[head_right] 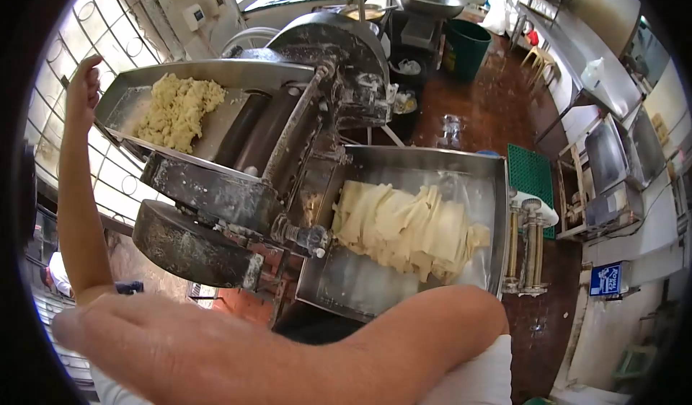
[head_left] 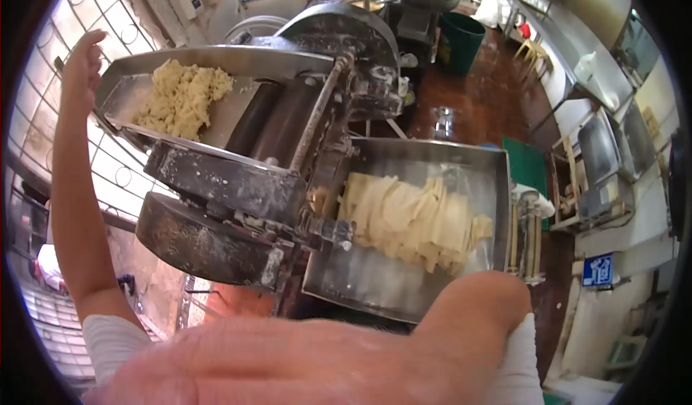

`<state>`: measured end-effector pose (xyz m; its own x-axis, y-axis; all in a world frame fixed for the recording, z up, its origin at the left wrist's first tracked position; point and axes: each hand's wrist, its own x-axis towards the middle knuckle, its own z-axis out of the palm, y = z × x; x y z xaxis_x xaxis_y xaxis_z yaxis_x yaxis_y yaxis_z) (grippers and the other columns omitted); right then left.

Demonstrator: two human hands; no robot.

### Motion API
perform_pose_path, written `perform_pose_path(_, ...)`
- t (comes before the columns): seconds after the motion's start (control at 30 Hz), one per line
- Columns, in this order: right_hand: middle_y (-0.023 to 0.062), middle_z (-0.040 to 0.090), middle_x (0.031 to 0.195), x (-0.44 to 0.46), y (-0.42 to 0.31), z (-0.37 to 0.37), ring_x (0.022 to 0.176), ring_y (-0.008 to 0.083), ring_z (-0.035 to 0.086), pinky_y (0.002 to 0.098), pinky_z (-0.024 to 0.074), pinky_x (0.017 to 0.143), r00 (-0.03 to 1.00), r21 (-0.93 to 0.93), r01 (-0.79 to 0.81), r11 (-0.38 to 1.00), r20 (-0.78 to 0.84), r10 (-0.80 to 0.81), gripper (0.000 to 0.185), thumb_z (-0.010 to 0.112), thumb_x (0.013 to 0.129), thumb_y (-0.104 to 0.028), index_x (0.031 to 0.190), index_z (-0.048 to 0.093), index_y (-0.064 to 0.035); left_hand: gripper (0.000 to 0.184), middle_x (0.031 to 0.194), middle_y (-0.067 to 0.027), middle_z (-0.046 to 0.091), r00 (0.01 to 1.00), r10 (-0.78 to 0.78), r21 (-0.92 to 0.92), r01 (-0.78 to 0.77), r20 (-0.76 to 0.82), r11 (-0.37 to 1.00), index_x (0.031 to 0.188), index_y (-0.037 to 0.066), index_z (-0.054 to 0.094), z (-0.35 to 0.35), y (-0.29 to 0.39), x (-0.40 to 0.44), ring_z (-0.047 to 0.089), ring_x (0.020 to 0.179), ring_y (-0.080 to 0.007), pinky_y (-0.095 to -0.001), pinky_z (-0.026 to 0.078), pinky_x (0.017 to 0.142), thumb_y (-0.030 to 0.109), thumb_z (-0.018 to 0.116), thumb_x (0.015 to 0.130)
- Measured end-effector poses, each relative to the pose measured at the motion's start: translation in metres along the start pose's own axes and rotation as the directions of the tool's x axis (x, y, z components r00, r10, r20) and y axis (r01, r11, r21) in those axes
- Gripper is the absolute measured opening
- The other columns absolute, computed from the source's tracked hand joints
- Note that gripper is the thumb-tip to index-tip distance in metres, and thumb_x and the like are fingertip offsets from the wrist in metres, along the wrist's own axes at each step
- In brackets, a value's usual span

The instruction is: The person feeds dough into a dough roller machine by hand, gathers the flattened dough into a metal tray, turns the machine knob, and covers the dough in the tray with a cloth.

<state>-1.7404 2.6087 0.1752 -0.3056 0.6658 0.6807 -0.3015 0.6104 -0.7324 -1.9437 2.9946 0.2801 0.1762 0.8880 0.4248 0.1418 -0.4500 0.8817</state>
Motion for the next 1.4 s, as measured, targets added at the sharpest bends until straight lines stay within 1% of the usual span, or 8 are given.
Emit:
perform_pose_path(0.27, 0.0169, 0.060, 0.106, -0.006, 0.006, 0.001, 0.089, 0.0214, 0.061, 0.0310, 0.0487, 0.079, 0.997, -0.172, 0.078, 0.982, -0.006, -0.080, 0.031, 0.054, 0.089, -0.019, 0.112, 0.054, 0.0019, 0.033, 0.069, 0.0053, 0.051, 0.988, -0.150, 0.417, 0.127, 0.022, 0.900, 0.100, 0.012, 0.064, 0.010, -0.124, 0.087, 0.041, 0.057, -0.0038, -0.0203, 0.031, 0.050, 0.040, 0.057, 0.085)
perform_pose_path(0.37, 0.0185, 0.061, 0.104, -0.006, 0.009, -0.013, 0.087, 0.0228, 0.062, 0.0316, 0.0496, 0.078, 0.994, -0.277, 0.073, 0.958, -0.058, -0.092, 0.031, 0.052, 0.090, -0.022, 0.109, 0.055, 0.0024, 0.045, 0.069, 0.0009, 0.049, 0.992, 0.112, 0.540, -0.067, -0.051, 0.839, 0.088, 0.007, 0.064, 0.007, -0.174, 0.102, 0.040, 0.053, -0.0102, -0.0265, 0.032, 0.046, 0.052, 0.056, 0.082)
perform_pose_path(0.43, 0.0195, 0.062, 0.103, -0.023, 0.017, -0.038, 0.086, 0.0237, 0.063, 0.0321, 0.0502, 0.077, 0.951, -0.341, -0.026, 0.940, -0.297, -0.082, 0.031, 0.051, 0.091, -0.023, 0.108, 0.055, 0.0027, 0.070, 0.115, -0.0131, 0.058, 0.996, 0.080, 0.716, -0.084, 0.039, 0.693, 0.118, 0.006, 0.059, -0.005, -0.200, 0.127, 0.055, 0.100, -0.0238, -0.0363, 0.044, 0.081, 0.064, 0.054, 0.079)
perform_pose_path(0.57, 0.0129, 0.063, 0.101, -0.123, 0.089, -0.106, 0.084, 0.0207, 0.061, 0.0307, 0.0478, 0.071, 0.294, 0.251, -0.068, 0.966, -0.920, 0.259, 0.040, 0.049, 0.090, -0.032, 0.118, 0.050, -0.0027, 0.091, 0.140, -0.0170, 0.039, 0.916, -0.379, 0.599, 0.232, 0.129, 0.766, 0.136, 0.008, 0.042, -0.001, -0.214, 0.117, 0.034, 0.130, -0.0314, -0.0445, 0.026, 0.105, 0.073, 0.052, 0.073)
perform_pose_path(0.63, 0.0099, 0.063, 0.103, -0.179, 0.144, -0.118, 0.084, 0.0194, 0.060, 0.0302, 0.0456, 0.070, 0.035, 0.443, -0.145, 0.885, -0.891, 0.452, 0.041, 0.049, 0.090, -0.034, 0.120, 0.050, -0.0060, 0.090, 0.137, -0.0178, 0.042, 0.882, -0.471, 0.732, 0.311, 0.016, 0.606, 0.134, 0.008, 0.045, 0.008, -0.233, 0.128, 0.038, 0.127, -0.0318, -0.0469, 0.026, 0.105, 0.072, 0.055, 0.071)
perform_pose_path(0.73, 0.0086, 0.062, 0.105, -0.210, 0.199, -0.115, 0.086, 0.0196, 0.059, 0.0317, 0.0445, 0.073, -0.035, 0.670, -0.164, 0.724, -0.737, 0.674, 0.040, 0.048, 0.090, -0.033, 0.121, 0.051, -0.0084, 0.090, 0.132, -0.0190, 0.046, 0.744, -0.634, 0.667, 0.364, 0.211, 0.650, 0.133, 0.011, 0.046, 0.020, -0.224, 0.132, 0.041, 0.122, -0.0354, -0.0543, 0.031, 0.097, 0.071, 0.058, 0.068)
perform_pose_path(1.2, 0.0102, 0.058, 0.116, -0.126, 0.398, -0.168, 0.102, 0.0251, 0.056, 0.0407, 0.0451, 0.087, 0.306, 0.874, -0.011, 0.487, -0.460, 0.834, 0.049, 0.041, 0.091, -0.047, 0.118, 0.054, -0.0078, 0.094, 0.131, -0.0284, 0.042, 0.726, -0.572, 0.789, 0.065, 0.383, 0.611, 0.128, -0.008, 0.043, 0.119, -0.131, -0.023, 0.042, 0.122, -0.0339, -0.0399, 0.035, 0.101, 0.068, 0.056, 0.074)
perform_pose_path(1.4, 0.0167, 0.053, 0.124, -0.076, 0.417, -0.173, 0.112, 0.0334, 0.051, 0.0482, 0.0379, 0.098, 0.451, 0.933, 0.178, 0.312, -0.359, 0.817, 0.062, 0.037, 0.090, -0.056, 0.123, 0.052, -0.0059, 0.069, 0.095, -0.0197, 0.060, 0.785, -0.468, 0.767, -0.013, 0.405, 0.641, 0.112, -0.005, 0.054, 0.139, -0.139, -0.002, 0.058, 0.088, -0.0260, -0.0361, 0.045, 0.076, 0.058, 0.054, 0.082)
